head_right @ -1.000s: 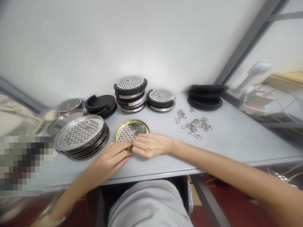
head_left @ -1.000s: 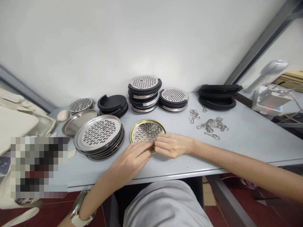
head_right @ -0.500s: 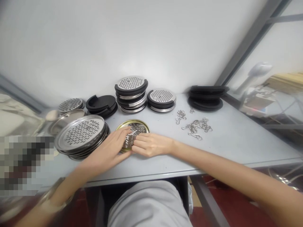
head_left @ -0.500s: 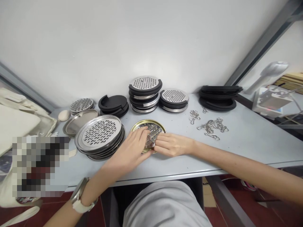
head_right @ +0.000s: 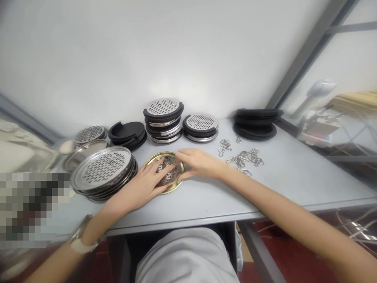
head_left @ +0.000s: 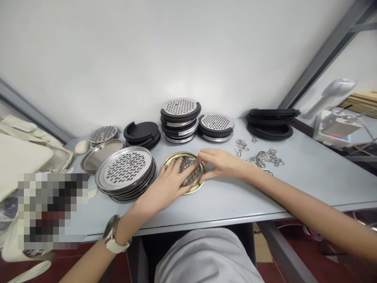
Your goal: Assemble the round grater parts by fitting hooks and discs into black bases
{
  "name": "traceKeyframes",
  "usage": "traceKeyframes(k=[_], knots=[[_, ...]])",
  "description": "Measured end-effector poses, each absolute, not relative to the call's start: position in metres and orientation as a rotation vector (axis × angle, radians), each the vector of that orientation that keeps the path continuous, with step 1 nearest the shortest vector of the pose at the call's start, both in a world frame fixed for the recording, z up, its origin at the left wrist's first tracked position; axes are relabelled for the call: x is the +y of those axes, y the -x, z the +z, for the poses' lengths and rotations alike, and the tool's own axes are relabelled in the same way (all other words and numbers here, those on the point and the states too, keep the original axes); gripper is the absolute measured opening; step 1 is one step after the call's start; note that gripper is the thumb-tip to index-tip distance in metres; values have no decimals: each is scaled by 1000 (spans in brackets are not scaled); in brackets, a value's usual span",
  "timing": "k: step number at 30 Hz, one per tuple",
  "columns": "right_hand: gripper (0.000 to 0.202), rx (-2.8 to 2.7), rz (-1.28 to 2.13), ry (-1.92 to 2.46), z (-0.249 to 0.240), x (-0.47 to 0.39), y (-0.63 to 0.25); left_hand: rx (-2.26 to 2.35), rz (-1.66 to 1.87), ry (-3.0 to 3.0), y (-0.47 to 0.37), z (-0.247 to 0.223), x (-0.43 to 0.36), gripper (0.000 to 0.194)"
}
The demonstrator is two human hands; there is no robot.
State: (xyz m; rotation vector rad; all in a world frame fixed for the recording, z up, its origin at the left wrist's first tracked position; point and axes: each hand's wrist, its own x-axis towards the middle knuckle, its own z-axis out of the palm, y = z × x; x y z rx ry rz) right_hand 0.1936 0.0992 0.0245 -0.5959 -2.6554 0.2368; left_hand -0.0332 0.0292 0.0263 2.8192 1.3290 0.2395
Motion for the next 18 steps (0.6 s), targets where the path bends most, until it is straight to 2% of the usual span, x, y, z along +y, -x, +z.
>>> traceKeyframes(k=[2,6,13,18], knots=[[42,-2610,469,729,31,105,-202,1345,247,-2820,33,27,29,55],[30,-2595,694,757,41,105,-206,1384,253,-2794,33,26,29,56],[16,-2582,604,852,34,101,-195,1277,226,-2898,37,21,31,39],[12,-2564,617,1090,27,94,-182,1435,215,-2874,36,13,32,54]])
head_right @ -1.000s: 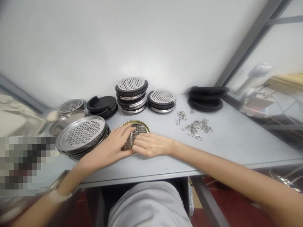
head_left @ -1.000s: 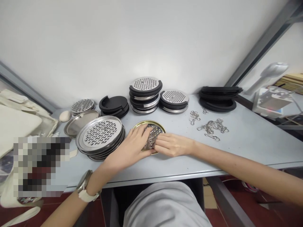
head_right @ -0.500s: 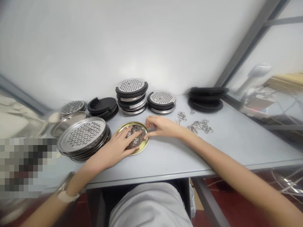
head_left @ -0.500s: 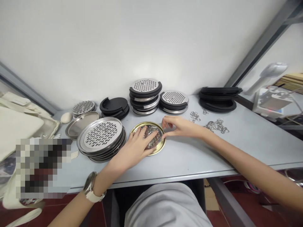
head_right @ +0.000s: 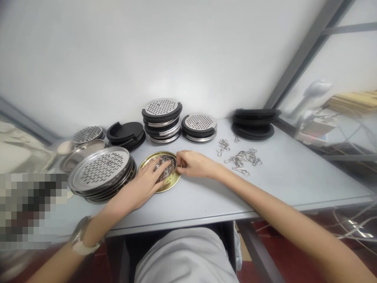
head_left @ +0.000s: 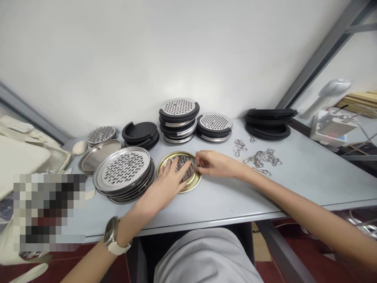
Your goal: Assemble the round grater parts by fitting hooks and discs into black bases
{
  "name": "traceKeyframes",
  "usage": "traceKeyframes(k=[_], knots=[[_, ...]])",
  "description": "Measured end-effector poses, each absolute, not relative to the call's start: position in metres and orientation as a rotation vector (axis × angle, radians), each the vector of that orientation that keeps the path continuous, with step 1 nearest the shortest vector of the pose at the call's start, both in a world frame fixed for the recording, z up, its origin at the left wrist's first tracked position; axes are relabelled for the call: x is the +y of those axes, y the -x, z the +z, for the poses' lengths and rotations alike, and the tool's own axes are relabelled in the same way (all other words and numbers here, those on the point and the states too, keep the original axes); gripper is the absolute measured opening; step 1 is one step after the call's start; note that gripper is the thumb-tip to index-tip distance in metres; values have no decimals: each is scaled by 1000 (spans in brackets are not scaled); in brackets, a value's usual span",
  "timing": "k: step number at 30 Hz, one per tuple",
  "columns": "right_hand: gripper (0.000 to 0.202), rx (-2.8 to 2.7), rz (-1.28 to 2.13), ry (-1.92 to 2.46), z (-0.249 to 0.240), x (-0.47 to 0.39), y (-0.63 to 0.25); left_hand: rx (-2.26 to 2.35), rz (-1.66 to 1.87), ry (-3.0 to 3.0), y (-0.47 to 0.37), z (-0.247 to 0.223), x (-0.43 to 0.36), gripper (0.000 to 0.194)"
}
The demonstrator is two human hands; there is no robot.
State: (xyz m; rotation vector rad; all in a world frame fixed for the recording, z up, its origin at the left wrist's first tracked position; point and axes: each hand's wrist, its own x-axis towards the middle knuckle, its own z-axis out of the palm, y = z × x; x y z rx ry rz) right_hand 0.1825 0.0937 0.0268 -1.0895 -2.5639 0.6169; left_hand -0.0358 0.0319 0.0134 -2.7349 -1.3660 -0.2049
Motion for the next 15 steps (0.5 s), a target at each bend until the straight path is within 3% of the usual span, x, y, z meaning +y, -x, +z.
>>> traceKeyframes(k=[3,8,15], knots=[[28,-2557,544,1311,25,88,-176,-1363,-234,2749,35,10,32,56],[25,-2599,270,1597,23,82,-168,-1476,-222,2750,33,13,32,55],[35,-2616,230,1727,22,79,-158,-1576,-129,2728,29,16,31,54]])
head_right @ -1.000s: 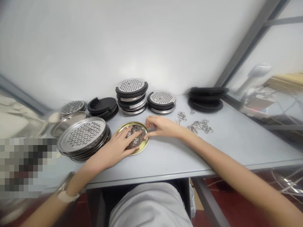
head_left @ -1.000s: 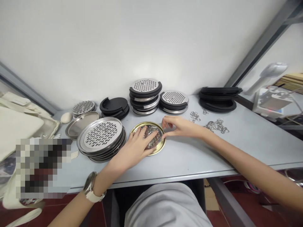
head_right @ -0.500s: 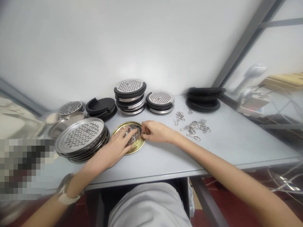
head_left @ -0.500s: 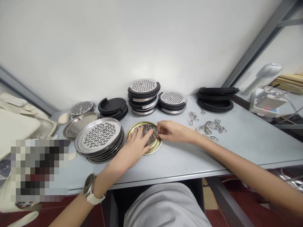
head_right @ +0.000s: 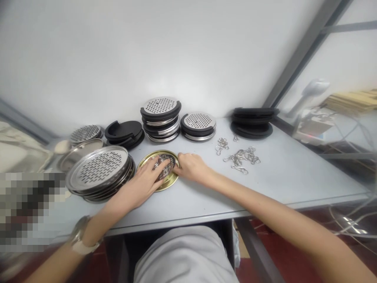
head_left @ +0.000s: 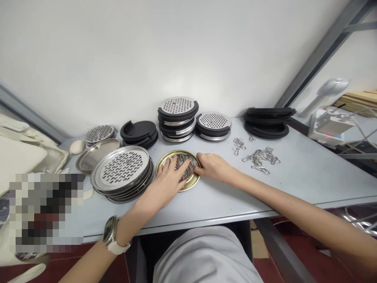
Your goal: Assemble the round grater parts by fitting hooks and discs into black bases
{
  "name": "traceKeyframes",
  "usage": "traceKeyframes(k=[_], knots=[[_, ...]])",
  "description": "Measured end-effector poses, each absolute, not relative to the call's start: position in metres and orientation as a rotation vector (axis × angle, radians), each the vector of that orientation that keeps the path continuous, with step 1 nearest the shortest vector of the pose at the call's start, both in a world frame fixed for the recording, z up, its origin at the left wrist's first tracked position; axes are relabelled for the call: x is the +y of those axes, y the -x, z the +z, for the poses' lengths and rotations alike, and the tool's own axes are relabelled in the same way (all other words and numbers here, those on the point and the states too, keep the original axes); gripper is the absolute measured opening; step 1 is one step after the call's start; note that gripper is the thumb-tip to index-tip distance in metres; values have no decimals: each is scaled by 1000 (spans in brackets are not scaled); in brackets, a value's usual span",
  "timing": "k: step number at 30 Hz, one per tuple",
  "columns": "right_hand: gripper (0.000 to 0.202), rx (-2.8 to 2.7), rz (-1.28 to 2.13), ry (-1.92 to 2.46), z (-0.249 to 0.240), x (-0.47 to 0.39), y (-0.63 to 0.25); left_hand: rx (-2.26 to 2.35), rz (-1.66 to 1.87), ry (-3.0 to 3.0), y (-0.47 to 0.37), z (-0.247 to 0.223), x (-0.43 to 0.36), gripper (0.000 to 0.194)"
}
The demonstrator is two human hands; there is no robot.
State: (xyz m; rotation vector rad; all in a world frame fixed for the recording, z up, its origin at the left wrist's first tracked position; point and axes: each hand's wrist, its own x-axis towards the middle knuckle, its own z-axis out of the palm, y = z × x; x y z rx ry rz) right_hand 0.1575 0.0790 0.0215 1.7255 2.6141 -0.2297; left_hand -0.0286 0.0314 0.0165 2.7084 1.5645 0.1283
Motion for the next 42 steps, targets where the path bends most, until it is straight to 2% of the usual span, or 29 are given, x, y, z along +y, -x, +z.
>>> traceKeyframes(k=[5,25,35,39,42], knots=[[29,2659,-239,-1757,19,79,-159,1578,94,-2748,29,15,31,54],[25,2647,-266,-1784,18,81,-156,1595,74,-2737,26,20,32,53],[23,2730,-565,-1679,24,86,-166,1612,75,-2757,28,17,31,55],[14,2771,-522,-1741,23,83,-165,1619,92,-2753,28,16,31,54],[24,2875,-469,-1754,19,79,-163,1620,108,-2756,28,15,30,54]])
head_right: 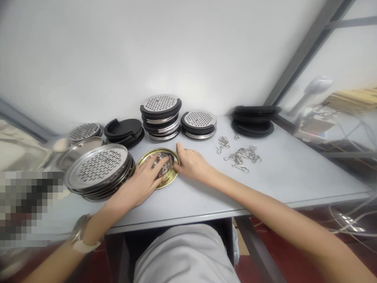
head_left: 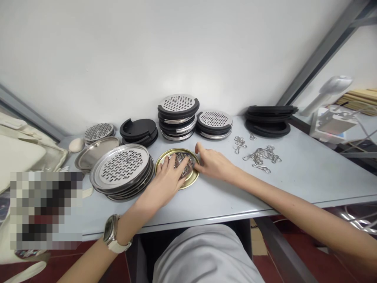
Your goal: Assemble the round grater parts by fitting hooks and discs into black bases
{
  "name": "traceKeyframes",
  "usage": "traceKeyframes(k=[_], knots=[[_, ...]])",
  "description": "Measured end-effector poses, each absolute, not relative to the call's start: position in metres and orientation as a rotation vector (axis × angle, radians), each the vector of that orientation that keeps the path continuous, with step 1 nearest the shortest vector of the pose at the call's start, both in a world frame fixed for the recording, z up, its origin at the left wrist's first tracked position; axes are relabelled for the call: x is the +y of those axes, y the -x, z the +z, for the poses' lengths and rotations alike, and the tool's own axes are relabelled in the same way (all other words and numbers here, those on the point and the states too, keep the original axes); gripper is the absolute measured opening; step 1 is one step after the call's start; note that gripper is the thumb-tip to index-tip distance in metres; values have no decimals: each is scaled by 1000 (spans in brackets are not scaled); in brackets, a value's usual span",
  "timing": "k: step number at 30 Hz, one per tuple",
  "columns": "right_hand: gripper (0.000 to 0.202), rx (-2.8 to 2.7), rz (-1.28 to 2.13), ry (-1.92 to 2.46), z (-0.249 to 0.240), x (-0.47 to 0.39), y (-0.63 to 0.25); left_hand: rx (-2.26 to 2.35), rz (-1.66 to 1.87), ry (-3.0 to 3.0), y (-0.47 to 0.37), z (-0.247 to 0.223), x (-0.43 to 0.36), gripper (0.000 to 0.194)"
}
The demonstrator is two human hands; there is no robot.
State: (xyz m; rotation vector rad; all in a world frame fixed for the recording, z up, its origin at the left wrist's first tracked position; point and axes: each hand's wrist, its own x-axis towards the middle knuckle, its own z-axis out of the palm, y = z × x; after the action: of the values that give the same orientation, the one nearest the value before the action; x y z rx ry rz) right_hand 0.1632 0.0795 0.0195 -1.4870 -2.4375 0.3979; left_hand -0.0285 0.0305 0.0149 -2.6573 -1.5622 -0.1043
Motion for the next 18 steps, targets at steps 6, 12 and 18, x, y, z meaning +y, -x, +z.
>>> traceKeyframes(k=[6,12,18], knots=[[13,-2390,484,1237,19,84,-167,-1574,-158,2664,30,15,31,53],[20,-2347,686,1144,19,97,-174,-1544,-225,2725,31,19,30,49],[21,-2368,672,1095,15,102,-174,-1600,-232,2737,32,16,29,54]])
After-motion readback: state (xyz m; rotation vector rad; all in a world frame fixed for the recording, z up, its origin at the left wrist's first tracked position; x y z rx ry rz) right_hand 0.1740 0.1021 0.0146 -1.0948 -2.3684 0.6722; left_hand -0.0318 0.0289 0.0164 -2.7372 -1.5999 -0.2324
